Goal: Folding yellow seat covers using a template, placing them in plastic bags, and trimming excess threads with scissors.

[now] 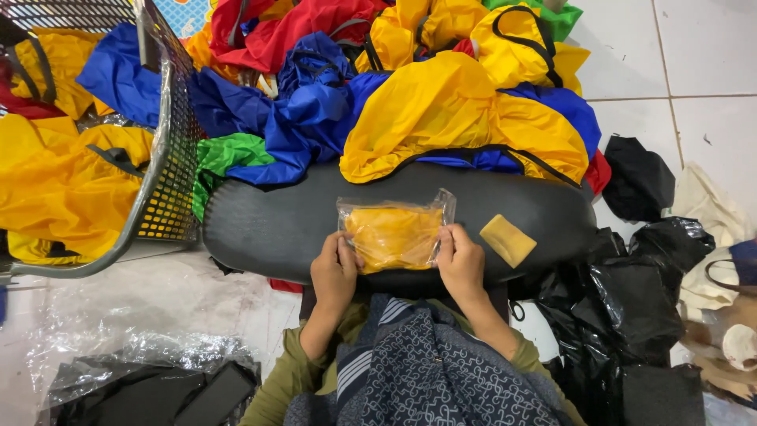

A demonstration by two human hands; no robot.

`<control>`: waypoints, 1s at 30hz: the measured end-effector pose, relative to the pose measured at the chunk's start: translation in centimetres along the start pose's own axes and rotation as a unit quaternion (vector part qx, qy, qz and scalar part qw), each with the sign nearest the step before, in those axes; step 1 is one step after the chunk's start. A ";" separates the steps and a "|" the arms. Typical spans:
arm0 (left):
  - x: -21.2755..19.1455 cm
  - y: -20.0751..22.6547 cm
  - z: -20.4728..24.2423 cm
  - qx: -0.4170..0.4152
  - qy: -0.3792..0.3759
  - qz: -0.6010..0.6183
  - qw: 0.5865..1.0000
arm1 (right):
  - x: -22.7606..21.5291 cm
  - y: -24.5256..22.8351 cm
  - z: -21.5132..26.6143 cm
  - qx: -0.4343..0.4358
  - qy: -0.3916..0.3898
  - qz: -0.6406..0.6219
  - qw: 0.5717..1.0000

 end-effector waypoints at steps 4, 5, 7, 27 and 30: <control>-1.0 -0.2 0.0 -0.024 0.070 -0.016 0.997 | 1.0 1.0 0.1 0.037 -0.026 0.059 0.997; -2.7 2.2 0.2 0.127 0.175 -0.037 0.976 | 1.2 1.1 0.0 0.025 -0.027 0.085 0.996; -3.6 4.3 1.6 0.274 0.274 -0.056 0.920 | 1.6 1.3 -0.1 0.014 -0.025 0.109 0.994; 10.2 -0.1 0.9 0.338 -0.193 -0.199 0.899 | 1.1 -8.5 0.6 -0.358 -0.029 0.047 0.932; 9.6 0.1 0.9 0.323 -0.209 -0.184 0.905 | 5.8 -2.4 0.5 -0.274 -0.166 0.073 0.945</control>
Point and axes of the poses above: each hand's wrist, its own z-axis away from the middle knuckle, its own x-axis out of the palm, y = z × x, the point moved 8 cm from there along -z, towards the middle knuckle, and after that the axes turned 11 degrees about y, right-handed, at the moved point
